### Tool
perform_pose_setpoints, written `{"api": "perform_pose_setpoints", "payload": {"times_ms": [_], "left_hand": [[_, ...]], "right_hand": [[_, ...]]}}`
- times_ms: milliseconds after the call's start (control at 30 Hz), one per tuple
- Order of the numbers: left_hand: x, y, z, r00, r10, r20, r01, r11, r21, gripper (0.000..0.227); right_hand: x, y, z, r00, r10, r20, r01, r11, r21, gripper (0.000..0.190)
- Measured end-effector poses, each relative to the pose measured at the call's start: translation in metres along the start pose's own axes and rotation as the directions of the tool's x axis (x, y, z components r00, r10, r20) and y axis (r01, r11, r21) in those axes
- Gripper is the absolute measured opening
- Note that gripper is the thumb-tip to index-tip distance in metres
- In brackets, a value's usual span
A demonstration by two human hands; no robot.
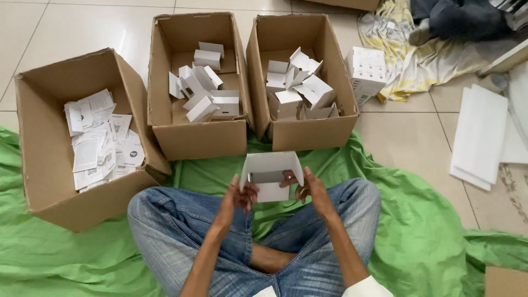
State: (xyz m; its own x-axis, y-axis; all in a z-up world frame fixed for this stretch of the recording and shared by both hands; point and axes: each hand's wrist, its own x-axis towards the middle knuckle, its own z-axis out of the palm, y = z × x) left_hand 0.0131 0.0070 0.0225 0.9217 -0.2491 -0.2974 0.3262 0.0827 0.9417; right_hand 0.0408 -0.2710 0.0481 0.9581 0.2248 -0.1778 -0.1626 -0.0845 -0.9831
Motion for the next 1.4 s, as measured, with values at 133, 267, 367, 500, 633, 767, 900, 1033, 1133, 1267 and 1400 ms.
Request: {"api": "perform_pose_setpoints", "payload": {"times_ms": [133, 267, 367, 500, 633, 767, 900, 1033, 1133, 1267, 1400], "left_hand": [[0.0, 0.047, 0.013, 0.976, 0.208, -0.068, -0.21, 0.977, -0.024, 0.087], [0.0, 0.051, 0.022, 0.928, 0.363, -0.086, -0.333, 0.91, 0.247, 0.073], [-0.001, 0.056, 0.029, 0.933, 0.345, -0.101, -0.27, 0.86, 0.433, 0.072], [0.005, 0.029, 0.024, 0.938, 0.326, -0.114, -0.187, 0.757, 0.626, 0.042], [0.0, 0.028, 0.024, 0.958, 0.271, -0.094, -0.13, 0.703, 0.699, 0.022], [-0.016, 0.027, 0.027, 0.954, 0.279, -0.107, -0.133, 0.717, 0.684, 0.021], [-0.019, 0.019, 0.027, 0.962, 0.235, -0.139, -0.092, 0.758, 0.646, 0.021], [-0.009, 0.027, 0.027, 0.963, 0.204, -0.175, -0.072, 0.823, 0.563, 0.02], [0.007, 0.036, 0.025, 0.938, 0.3, -0.172, -0.189, 0.861, 0.472, 0.019], [0.005, 0.095, 0.032, 0.756, 0.65, -0.072, -0.487, 0.633, 0.601, 0.048], [0.013, 0.093, 0.02, 0.791, 0.604, 0.093, -0.49, 0.535, 0.688, 0.052]], "right_hand": [[0.003, -0.005, 0.017, 0.995, -0.101, 0.0, 0.1, 0.984, 0.146, 0.067], [-0.007, -0.03, 0.041, 0.976, -0.213, -0.054, 0.189, 0.938, -0.292, 0.061], [-0.008, -0.033, 0.049, 0.975, -0.197, -0.099, 0.127, 0.871, -0.474, 0.068], [0.003, 0.011, 0.043, 0.989, -0.084, -0.118, -0.027, 0.696, -0.718, 0.034], [-0.005, 0.026, 0.04, 0.982, -0.051, -0.182, -0.107, 0.64, -0.761, 0.038], [-0.03, 0.038, 0.034, 0.961, -0.237, -0.142, 0.051, 0.657, -0.752, 0.021], [-0.047, 0.073, 0.027, 0.956, -0.291, 0.024, 0.205, 0.611, -0.764, 0.025], [-0.041, 0.072, 0.029, 0.985, -0.167, 0.036, 0.131, 0.605, -0.785, 0.026], [-0.043, 0.047, 0.035, 0.961, -0.242, 0.134, 0.259, 0.616, -0.744, 0.032], [-0.043, 0.026, 0.037, 0.991, -0.004, 0.137, 0.111, 0.613, -0.782, 0.043], [-0.044, 0.026, 0.026, 0.968, -0.044, 0.246, 0.226, 0.575, -0.786, 0.042]]}}
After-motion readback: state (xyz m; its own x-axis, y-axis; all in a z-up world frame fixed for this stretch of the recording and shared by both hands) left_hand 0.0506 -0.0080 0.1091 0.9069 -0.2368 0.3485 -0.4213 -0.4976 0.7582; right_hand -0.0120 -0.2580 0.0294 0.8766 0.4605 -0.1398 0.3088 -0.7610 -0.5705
